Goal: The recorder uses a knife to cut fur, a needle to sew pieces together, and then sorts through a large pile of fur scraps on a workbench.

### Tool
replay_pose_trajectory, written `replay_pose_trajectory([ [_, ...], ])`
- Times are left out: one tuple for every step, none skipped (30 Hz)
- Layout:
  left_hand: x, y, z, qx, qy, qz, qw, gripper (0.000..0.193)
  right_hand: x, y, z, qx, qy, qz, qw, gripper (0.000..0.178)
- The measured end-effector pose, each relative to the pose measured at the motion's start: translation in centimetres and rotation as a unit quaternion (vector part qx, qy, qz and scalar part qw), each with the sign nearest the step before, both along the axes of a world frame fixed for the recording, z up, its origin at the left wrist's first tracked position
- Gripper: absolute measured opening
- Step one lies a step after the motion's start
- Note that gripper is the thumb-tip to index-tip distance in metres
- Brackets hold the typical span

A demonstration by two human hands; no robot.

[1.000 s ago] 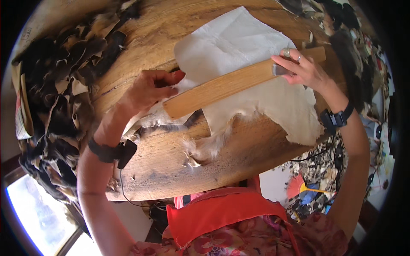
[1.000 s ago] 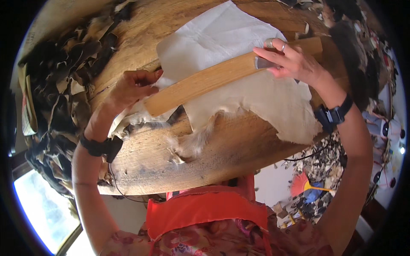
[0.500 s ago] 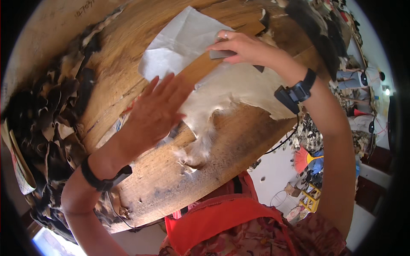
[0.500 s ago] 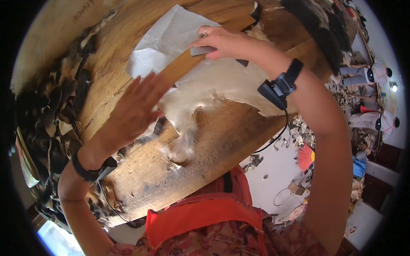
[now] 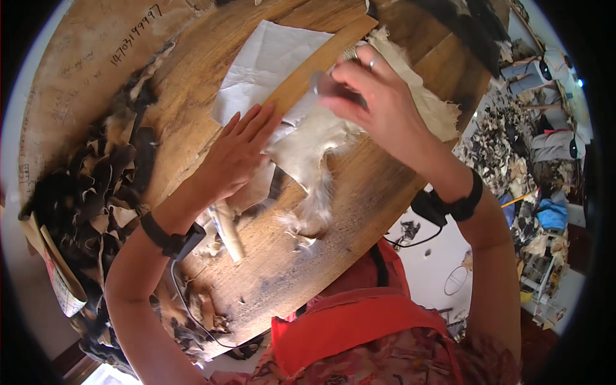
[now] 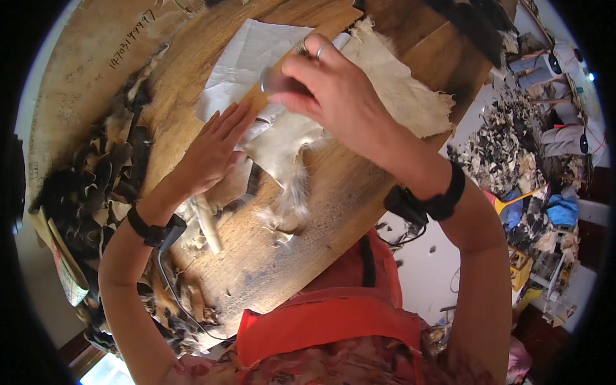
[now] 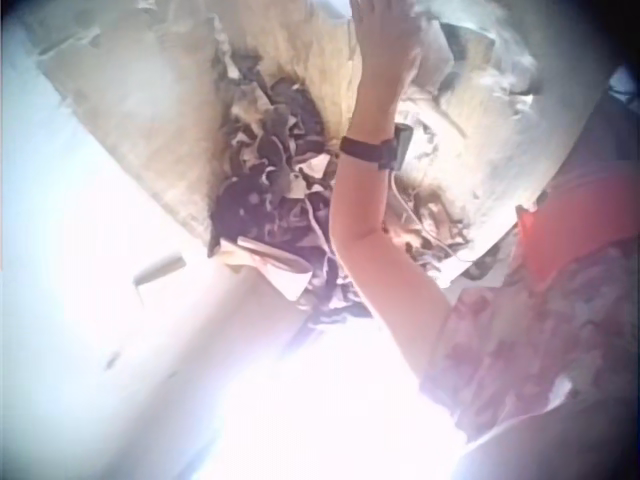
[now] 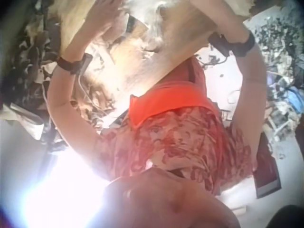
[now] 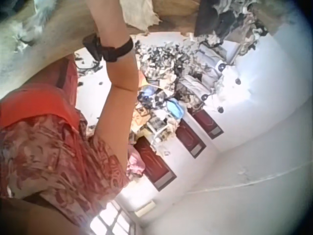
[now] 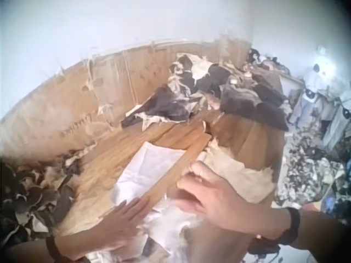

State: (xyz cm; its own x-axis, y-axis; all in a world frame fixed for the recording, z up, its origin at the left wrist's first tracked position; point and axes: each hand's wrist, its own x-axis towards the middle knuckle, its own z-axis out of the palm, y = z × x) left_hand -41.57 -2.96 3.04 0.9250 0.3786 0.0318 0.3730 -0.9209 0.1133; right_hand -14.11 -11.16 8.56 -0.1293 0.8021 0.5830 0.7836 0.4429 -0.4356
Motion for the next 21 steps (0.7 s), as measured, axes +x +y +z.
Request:
replay_pose_trajectory([
  [0.1,0.1,0.6,-0.032,0.008,0.007,0.999,0.078,-0.8,-0.7,0.1,0.042,-0.020,-0.008,0.999,0.030],
  [0.4,0.5,1.3,-0.078,-0.076,-0.007,0.994,0.073,-1.6,-1.5,0.1,0.027,-0.030,-0.019,0.999,0.029],
  [0.7,0.9,2.0,-0.132,-0.119,-0.008,0.984,0.068,-2.4,-2.0,0.1,0.010,-0.041,-0.029,0.999,0.028],
  [1.2,1.5,2.7,-0.191,-0.156,-0.003,0.969,0.063,-3.3,-2.5,0.0,-0.006,-0.052,-0.040,0.998,0.028],
  [1.7,2.0,3.3,-0.354,-0.156,0.005,0.922,0.058,-4.2,-3.0,-0.1,-0.032,-0.067,-0.057,0.996,0.027],
  [2.2,2.4,3.7,-0.513,-0.144,0.019,0.846,0.052,-5.2,-3.3,-0.2,-0.052,-0.028,-0.044,0.997,0.028],
  [2.7,2.7,3.8,-0.655,-0.138,0.024,0.742,0.047,-6.1,-3.5,-0.3,-0.053,0.001,-0.044,0.998,0.028],
  [3.3,2.8,3.7,-0.595,-0.093,-0.012,0.799,0.037,-6.9,-3.4,-0.5,-0.055,0.029,-0.044,0.997,0.029],
  [3.6,2.9,3.4,-0.604,-0.117,-0.034,0.788,0.036,-7.8,-3.3,-0.7,-0.061,0.060,-0.047,0.995,0.029],
  [3.8,2.7,3.0,-0.613,-0.141,-0.056,0.776,0.034,-8.5,-3.2,-1.0,-0.067,0.091,-0.042,0.993,0.028],
  [4.0,2.6,2.4,-0.629,-0.160,-0.081,0.756,0.033,-9.2,-3.2,-1.4,-0.066,0.132,-0.040,0.988,0.028],
  [4.0,2.7,1.9,-0.544,-0.130,-0.078,0.825,0.026,-9.8,-3.2,-2.0,-0.069,0.173,-0.042,0.982,0.027],
  [4.0,2.8,1.5,-0.530,-0.158,-0.082,0.829,0.023,-10.3,-3.2,-2.7,-0.070,0.204,-0.041,0.976,0.027],
  [3.8,3.1,1.1,-0.521,-0.148,-0.064,0.838,0.019,-10.6,-3.2,-3.6,-0.091,0.284,-0.036,0.954,0.022],
  [3.7,3.4,0.8,-0.523,-0.140,-0.042,0.840,0.016,-10.8,-3.4,-4.6,-0.121,0.265,-0.079,0.953,0.021],
  [3.6,3.7,0.5,-0.421,-0.091,0.007,0.902,0.011,-11.0,-4.0,-5.6,-0.149,0.234,-0.120,0.953,0.022],
  [3.4,4.0,0.3,-0.432,-0.098,-0.010,0.896,0.011,-11.1,-4.7,-6.7,-0.192,0.203,-0.165,0.946,0.024],
  [3.2,4.1,0.1,-0.438,-0.111,-0.015,0.892,0.011,-11.4,-5.4,-7.7,-0.162,0.146,-0.162,0.962,0.024],
  [3.0,4.2,-0.2,-0.444,-0.120,-0.018,0.888,0.011,-11.7,-6.1,-8.6,-0.146,0.090,-0.162,0.972,0.025],
  [2.9,4.2,-0.4,-0.448,-0.119,-0.025,0.886,0.011,-12.0,-7.0,-9.3,-0.122,0.031,-0.163,0.979,0.025],
  [2.7,4.1,-0.6,-0.452,-0.115,-0.030,0.884,0.011,-12.2,-7.9,-9.7,-0.138,0.002,-0.151,0.979,0.026],
])
